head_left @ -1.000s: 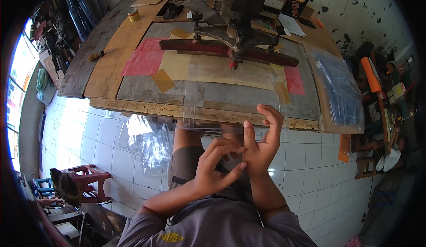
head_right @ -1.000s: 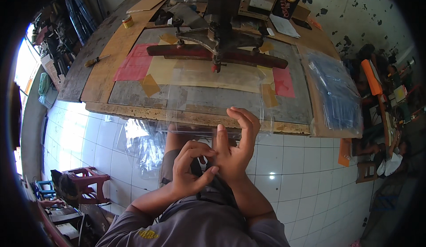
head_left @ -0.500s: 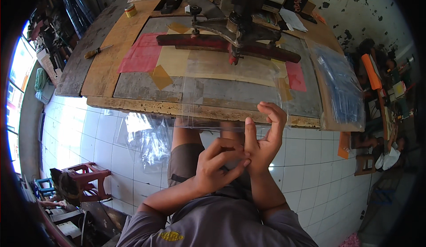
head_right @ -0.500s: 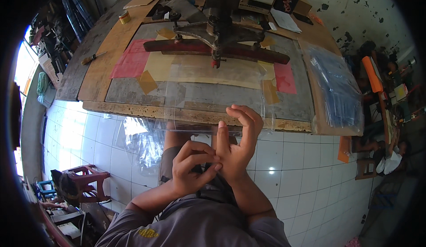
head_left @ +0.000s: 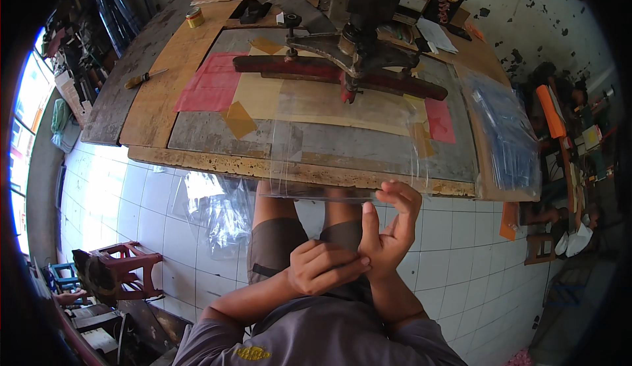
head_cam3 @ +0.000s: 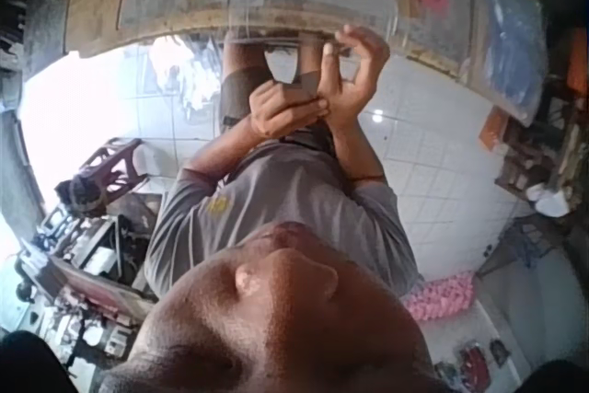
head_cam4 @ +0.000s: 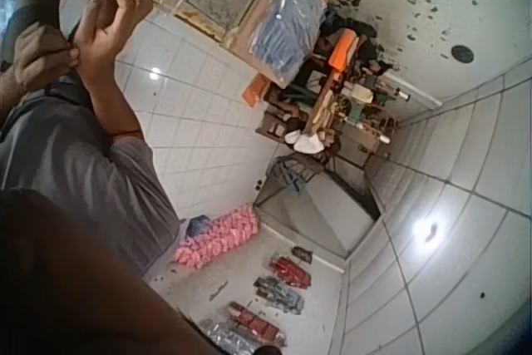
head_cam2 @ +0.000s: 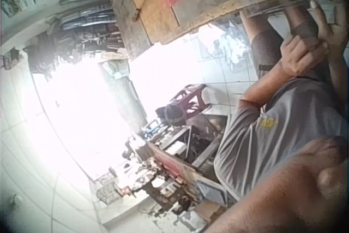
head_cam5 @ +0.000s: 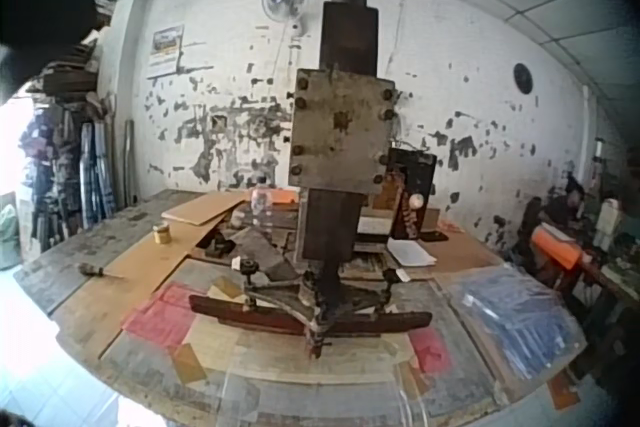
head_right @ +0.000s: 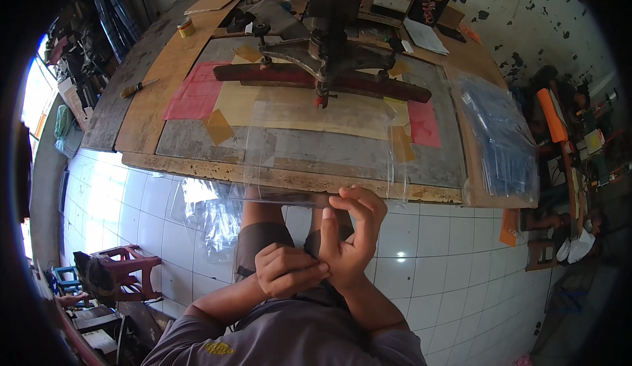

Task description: The person places a plastic sheet onto a heat-sealing machine, aligns it, and presses the machine head down to seal the edges.

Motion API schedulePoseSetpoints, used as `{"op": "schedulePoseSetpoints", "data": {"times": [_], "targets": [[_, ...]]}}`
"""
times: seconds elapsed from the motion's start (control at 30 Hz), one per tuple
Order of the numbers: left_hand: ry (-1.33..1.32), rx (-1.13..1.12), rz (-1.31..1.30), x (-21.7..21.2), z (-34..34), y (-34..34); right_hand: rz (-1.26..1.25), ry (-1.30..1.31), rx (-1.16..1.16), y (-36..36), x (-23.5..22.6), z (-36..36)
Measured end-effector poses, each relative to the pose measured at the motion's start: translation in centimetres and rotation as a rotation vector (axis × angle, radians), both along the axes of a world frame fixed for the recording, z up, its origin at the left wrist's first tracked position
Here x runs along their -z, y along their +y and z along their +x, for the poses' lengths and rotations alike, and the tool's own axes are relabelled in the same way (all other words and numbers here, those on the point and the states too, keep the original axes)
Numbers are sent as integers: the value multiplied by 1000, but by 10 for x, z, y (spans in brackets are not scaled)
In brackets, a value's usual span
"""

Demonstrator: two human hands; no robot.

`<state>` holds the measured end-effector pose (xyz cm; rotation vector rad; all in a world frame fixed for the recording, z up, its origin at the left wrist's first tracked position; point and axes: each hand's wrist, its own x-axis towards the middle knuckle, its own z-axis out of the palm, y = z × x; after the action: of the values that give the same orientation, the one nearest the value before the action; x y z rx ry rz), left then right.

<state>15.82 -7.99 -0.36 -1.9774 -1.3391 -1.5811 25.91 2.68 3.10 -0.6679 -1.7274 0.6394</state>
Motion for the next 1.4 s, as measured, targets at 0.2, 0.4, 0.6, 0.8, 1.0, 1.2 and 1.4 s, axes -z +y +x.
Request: {"op": "schedulePoseSetpoints", "data": {"times": [0.2, 0.4, 0.6, 0.8, 1.0, 1.2, 1.4], "targets": [[38, 25, 16, 2, 4, -1, -18, 40, -64, -8, 5, 10], [104, 36, 53, 9, 7, -2, -35, 56, -88, -12, 6, 15], [134, 38, 8, 13, 6, 0, -51, 28, -68, -8, 7, 14], [129, 43, 6, 17, 7, 5, -40, 17, -55, -5, 7, 15], [121, 112, -26, 17, 8, 1, -25, 20, -73, -6, 8, 18], [-4, 146, 106, 13, -51, -13, 229, -35, 143, 41, 10, 46], [-147, -666, -32, -15, -174, 14, 156, -256, 503, 162, 36, 100]]}}
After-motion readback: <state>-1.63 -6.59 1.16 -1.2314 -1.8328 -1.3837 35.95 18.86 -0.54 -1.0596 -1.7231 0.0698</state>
